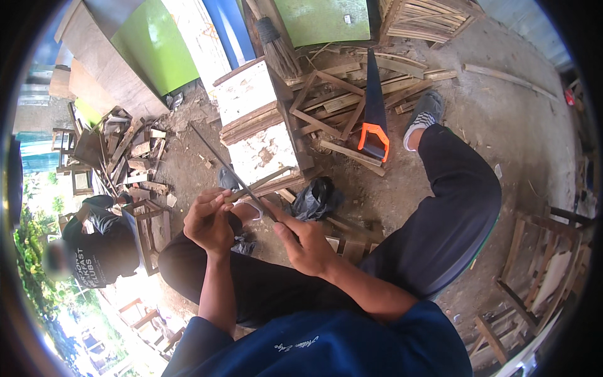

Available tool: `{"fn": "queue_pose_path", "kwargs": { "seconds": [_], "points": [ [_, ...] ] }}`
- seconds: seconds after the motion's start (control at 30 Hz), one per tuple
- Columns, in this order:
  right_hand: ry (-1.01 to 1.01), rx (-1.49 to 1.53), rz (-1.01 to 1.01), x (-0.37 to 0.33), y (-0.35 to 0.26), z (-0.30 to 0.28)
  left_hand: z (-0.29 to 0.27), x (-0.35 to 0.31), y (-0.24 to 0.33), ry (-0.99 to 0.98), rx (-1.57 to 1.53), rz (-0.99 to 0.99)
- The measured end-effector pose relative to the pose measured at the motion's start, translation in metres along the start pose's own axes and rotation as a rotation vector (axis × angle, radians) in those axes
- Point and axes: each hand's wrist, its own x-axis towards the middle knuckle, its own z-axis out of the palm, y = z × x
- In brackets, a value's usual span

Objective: The person sits on the floor and uses a knife to sharpen a thin wooden stick. They repeatedly rotate the stick and scrape the blade along its length to create a pointed tip. The person occasionally inspects the stick and continues sharpening until the desired shape is achieved.

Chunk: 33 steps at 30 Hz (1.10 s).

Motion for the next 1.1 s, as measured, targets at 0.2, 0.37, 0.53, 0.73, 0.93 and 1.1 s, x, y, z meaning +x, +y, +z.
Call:
{"fn": "queue_pose_path", "kwargs": {
  "seconds": [0.2, 0.37, 0.53, 0.73, 0.93, 1.1],
  "points": [
    [-0.016, -0.050, -0.161, -0.006, -0.019, -0.006, 0.006, -0.006, 0.007, -0.002, 0.037, 0.005],
    [0.004, -0.043, -0.108, -0.005, -0.015, -0.008, 0.005, -0.005, 0.006, -0.007, 0.052, 0.032],
    [0.057, -0.001, -0.054, -0.001, -0.012, -0.010, 0.005, -0.003, 0.004, -0.017, 0.005, -0.012],
    [-0.034, -0.061, -0.277, -0.002, -0.022, -0.016, 0.008, -0.001, 0.004, -0.026, -0.034, 0.026],
    [0.055, -0.198, -0.118, -0.005, -0.018, -0.017, 0.010, -0.001, 0.005, -0.026, -0.053, 0.025],
    [0.002, -0.204, 0.064, 0.003, -0.016, -0.021, 0.012, 0.001, 0.003, -0.029, -0.092, -0.018]
  ]
}}
